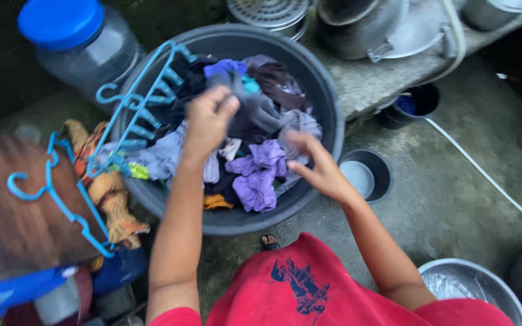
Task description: The person handles wet clothing from a basin, attaches garments like socks and underwear to a circular clip hanger, and fills several metal basins with water from a hose before hanging larger clothing items on a clothesline.
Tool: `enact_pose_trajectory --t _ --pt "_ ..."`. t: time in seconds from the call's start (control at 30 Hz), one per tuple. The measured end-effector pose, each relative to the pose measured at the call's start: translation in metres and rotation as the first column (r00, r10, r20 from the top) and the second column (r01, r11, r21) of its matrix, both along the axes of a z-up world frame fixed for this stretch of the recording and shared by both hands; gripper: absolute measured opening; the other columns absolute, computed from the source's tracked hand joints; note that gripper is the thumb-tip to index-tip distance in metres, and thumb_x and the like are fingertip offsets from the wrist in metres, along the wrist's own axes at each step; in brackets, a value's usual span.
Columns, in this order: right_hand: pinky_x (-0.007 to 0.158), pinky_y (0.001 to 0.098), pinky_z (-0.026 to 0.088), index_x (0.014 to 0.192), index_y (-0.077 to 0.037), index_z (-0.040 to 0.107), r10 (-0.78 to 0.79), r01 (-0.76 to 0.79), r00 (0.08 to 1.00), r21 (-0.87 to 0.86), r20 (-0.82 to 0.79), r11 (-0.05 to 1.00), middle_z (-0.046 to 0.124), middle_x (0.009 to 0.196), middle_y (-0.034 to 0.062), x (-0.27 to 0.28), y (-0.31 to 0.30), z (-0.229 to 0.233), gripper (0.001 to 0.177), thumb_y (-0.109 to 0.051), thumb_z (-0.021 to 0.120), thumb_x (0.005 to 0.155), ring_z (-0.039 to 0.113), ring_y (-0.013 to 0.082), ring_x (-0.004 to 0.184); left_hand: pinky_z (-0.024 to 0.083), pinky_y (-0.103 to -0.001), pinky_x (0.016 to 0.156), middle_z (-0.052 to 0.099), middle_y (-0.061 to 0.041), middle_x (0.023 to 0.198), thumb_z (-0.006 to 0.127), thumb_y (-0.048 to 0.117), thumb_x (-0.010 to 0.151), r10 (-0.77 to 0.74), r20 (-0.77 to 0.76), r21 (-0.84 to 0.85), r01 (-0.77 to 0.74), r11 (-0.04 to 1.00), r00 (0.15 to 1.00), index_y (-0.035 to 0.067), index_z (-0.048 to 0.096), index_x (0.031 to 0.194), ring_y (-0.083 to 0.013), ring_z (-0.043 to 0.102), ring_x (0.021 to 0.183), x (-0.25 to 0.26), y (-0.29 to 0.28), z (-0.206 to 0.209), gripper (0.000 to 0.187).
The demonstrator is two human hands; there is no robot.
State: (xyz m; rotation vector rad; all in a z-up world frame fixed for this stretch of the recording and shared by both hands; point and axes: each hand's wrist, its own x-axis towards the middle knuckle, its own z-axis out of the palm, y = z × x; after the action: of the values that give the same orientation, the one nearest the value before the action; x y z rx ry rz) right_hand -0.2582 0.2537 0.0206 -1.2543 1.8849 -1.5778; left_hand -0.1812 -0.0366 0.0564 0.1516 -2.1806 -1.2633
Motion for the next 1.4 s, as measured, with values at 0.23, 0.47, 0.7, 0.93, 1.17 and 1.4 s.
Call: enact_pose_trajectory --t 0.23,0.47,0.7,0.93,1.17,1.4 --pt "0.112 0.0394 0.04 0.145 0.001 0.044 -0.019 0.024 0.945 0.012 -0.328 1.0 0.056 0.139 0.0193 -0.025 -0.118 -0.024 0.085 -0.015 0.089 0.075 0.052 0.0301 0.131 0.051 -0.02 0.086 0.067 0.0 0.102 0.073 0.006 0.103 0.434 -0.441 0.522 -0.169 0.836 0.786 0.004 0.063 0.13 -0.0068 0.06 0.09 0.154 0.004 0.142 0.029" --pt "0.106 0.0336 0.047 0.137 -0.003 0.053 0.335 -0.279 0.779 -0.187 0.53 0.942 0.062 0.123 0.0024 -0.011 -0.119 0.021 0.061 0.0 0.081 0.083 0.059 0.0162 0.118 0.04 -0.024 0.074 0.053 0.003 0.089 0.065 0.008 0.111 0.661 -0.237 0.276 -0.603 0.749 0.712 0.005 0.054 0.093 -0.0062 0.047 0.081 0.3 -0.022 0.1 0.022" --pt "0.113 0.0353 0.049 0.132 -0.005 0.062 0.778 -0.779 0.627 -0.076 -0.039 0.623 0.068 0.128 0.0081 0.11 -0.145 0.092 0.046 -0.006 0.077 0.088 0.063 0.0172 0.125 0.043 -0.049 0.102 0.056 -0.033 0.126 0.088 0.039 0.05 0.5 -0.161 -0.449 -0.514 0.731 0.851 -0.008 0.051 0.128 -0.0481 0.054 0.12 0.288 0.077 0.071 0.099" --pt "0.103 0.0329 0.042 0.129 0.001 0.052 0.789 -0.763 0.614 -0.274 -0.024 0.585 0.059 0.124 0.007 0.222 -0.169 0.11 0.064 -0.02 0.084 0.078 0.054 0.0162 0.117 0.053 -0.034 0.105 0.07 -0.008 0.116 0.09 0.014 0.085 0.809 -0.063 0.35 -0.746 0.566 0.585 0.0 0.063 0.126 -0.0207 0.067 0.108 0.37 0.088 0.037 0.051" --pt "0.084 0.0377 0.051 0.11 0.0 0.061 0.952 -0.967 0.254 -0.025 -0.17 0.254 0.062 0.098 0.0098 0.315 -0.206 0.088 0.021 -0.014 0.072 0.099 0.064 0.0235 0.094 0.042 -0.039 0.108 0.055 -0.016 0.134 0.089 0.033 0.065 0.758 -0.061 -0.057 -0.761 0.646 0.649 -0.002 0.047 0.139 -0.0264 0.052 0.125 0.498 0.118 0.083 0.092" --pt "0.07 0.044 0.051 0.111 -0.002 0.068 0.964 -0.97 -0.12 0.236 -0.239 -0.062 0.072 0.095 0.0167 0.407 -0.218 0.081 0.038 -0.034 0.074 0.09 0.07 0.0332 0.081 0.05 -0.04 0.075 0.067 -0.01 0.072 0.09 0.043 0.07 0.671 0.518 -0.164 -0.709 0.686 0.531 0.017 0.081 0.105 -0.0241 0.064 0.078 0.575 0.118 0.057 0.045"
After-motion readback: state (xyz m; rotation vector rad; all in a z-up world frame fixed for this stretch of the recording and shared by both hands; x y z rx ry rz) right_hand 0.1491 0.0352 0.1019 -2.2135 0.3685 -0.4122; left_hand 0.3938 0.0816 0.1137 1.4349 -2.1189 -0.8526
